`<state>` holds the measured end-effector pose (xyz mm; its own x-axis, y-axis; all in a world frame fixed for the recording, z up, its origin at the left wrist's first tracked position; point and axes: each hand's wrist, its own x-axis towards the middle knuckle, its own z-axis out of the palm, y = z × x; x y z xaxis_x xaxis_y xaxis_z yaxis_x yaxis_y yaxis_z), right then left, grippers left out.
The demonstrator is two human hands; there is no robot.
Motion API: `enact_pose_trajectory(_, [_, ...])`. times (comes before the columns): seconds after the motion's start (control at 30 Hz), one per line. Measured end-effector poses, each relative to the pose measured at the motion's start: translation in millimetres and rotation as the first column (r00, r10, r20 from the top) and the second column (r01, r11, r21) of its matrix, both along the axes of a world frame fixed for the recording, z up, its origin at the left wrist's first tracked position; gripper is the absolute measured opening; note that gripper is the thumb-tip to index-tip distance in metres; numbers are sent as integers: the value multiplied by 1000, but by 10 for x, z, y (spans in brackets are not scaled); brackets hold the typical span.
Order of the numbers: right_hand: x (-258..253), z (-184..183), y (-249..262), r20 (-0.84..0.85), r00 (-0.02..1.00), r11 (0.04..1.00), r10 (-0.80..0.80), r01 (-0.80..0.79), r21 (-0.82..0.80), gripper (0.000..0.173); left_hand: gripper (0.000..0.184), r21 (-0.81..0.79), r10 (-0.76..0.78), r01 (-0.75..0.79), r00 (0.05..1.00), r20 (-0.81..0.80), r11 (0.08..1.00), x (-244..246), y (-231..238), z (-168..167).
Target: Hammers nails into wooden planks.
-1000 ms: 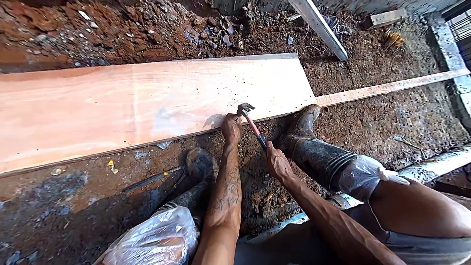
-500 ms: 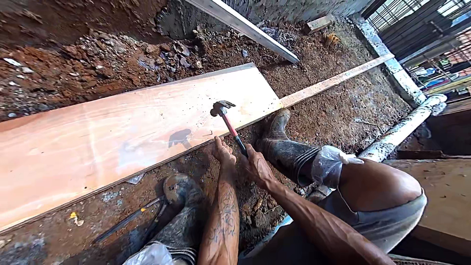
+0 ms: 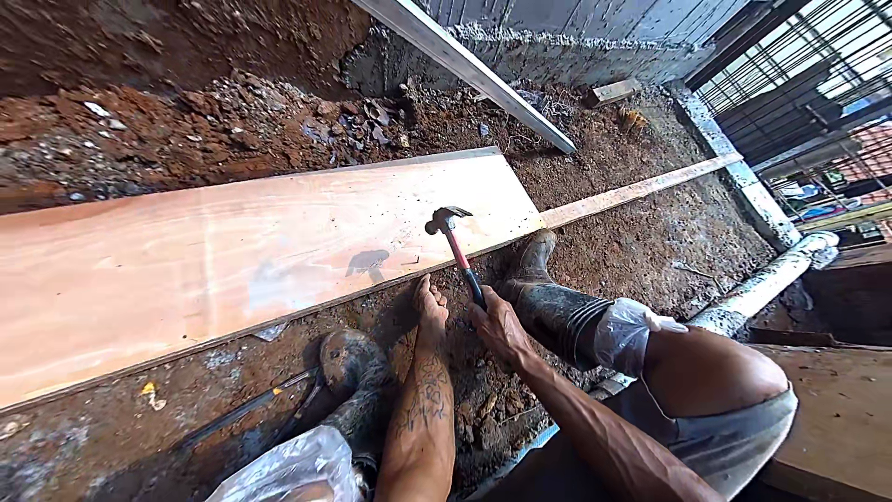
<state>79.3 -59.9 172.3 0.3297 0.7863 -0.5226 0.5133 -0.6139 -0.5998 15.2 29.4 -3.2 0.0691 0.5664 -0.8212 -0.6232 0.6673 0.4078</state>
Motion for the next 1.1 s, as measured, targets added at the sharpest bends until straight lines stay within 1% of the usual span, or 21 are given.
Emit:
enact_pose_trajectory(0.07, [-45,47,1,-9,1000,1000,14,-14,6,33,22,-17,21,-21,999,46,1000,-1,4,9])
enact_pose_trajectory(0.17, [-68,67,-116,-15,1000,1000,17,-16,18,36,18,-67,41,-33,992,122,997,10,-108,-18])
enact_pose_trajectory(0.27, [-83,156,-188,-17,1000,999,-5,6,53,36,26,-122,121,-94,965,234,988,27,-161,72])
enact_pose_trajectory(0.37, [-89,283,-280,-83,995,992,-52,62,114,33,32,-149,180,-139,934,309,979,52,-201,135])
enact_pose_trajectory(0.43, [-108,411,-305,-138,987,984,-82,102,144,31,33,-155,180,-137,931,316,978,46,-187,182])
enact_pose_trajectory(0.57, [-190,611,-304,-190,976,979,-104,135,155,32,32,-86,55,-33,962,267,996,35,-163,149])
enact_pose_trajectory(0.67, [-231,652,-284,-252,963,980,-98,137,144,34,31,-6,-79,82,976,204,997,83,-151,174])
enact_pose_trajectory(0.77, [-262,599,-265,-332,943,989,-34,79,123,36,27,5,-155,155,978,138,988,47,-126,326])
enact_pose_trajectory(0.8, [-255,589,-267,-352,936,992,-8,53,119,38,24,21,-182,181,975,129,983,63,-115,320])
enact_pose_trajectory(0.9, [-211,573,-268,-374,924,991,76,-27,133,39,20,98,-228,217,967,117,971,251,-94,-139])
enact_pose_trajectory(0.97, [-197,582,-302,-386,917,989,100,-48,141,39,23,107,-297,284,945,136,953,324,-102,-159])
enact_pose_trajectory(1.0, [-181,578,-317,-388,915,987,109,-55,149,39,25,94,-305,294,942,141,951,375,-90,-136])
enact_pose_trajectory(1.1, [-128,558,-350,-339,928,971,157,-82,225,42,29,34,-251,249,962,110,968,549,-21,-73])
